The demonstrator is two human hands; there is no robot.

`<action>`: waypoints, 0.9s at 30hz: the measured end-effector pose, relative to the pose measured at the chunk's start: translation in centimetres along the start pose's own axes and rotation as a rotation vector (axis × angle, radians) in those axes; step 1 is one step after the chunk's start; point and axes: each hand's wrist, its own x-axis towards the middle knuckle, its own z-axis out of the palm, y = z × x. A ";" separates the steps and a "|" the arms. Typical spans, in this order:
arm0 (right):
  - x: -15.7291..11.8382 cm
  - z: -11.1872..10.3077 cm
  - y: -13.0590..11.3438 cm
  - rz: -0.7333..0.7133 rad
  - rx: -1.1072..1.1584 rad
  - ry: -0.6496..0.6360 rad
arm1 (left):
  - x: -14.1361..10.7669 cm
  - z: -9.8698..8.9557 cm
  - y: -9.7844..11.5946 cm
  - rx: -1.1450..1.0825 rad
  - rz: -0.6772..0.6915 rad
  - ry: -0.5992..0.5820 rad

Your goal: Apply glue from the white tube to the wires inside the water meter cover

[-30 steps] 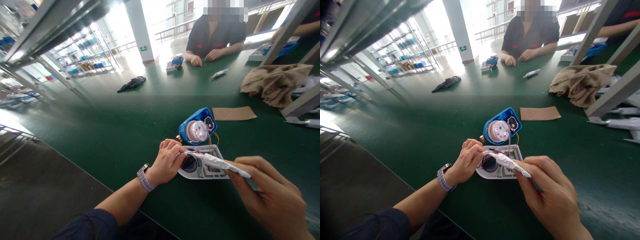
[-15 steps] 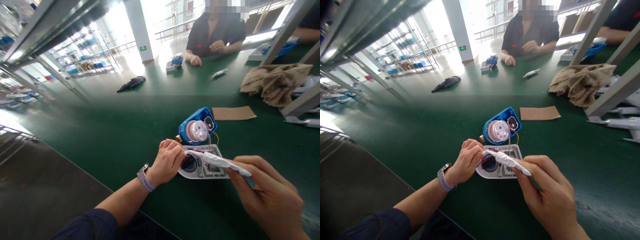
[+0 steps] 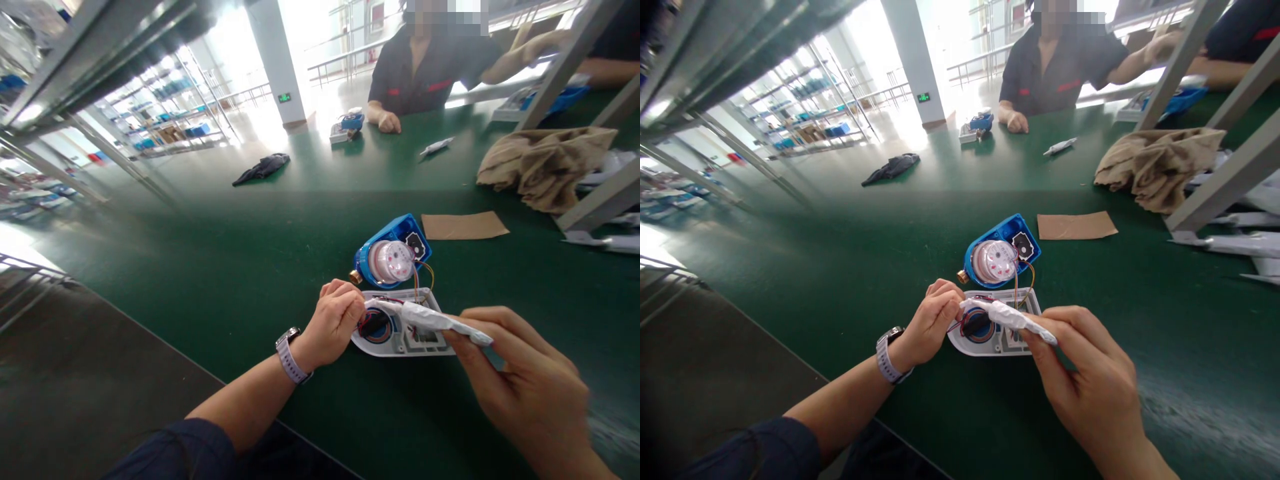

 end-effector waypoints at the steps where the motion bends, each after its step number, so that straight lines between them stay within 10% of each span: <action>1: 0.0 0.0 0.0 0.010 0.003 0.004 | 0.0 0.0 0.0 -0.001 0.001 0.000; 16: 0.5 -0.8 -0.5 0.081 -0.033 0.012 | 0.5 -2.7 -0.1 -0.563 -0.130 -0.280; 27: 0.0 -1.0 -1.4 0.078 -0.042 0.087 | 0.7 -2.3 0.0 -0.929 -0.436 -0.183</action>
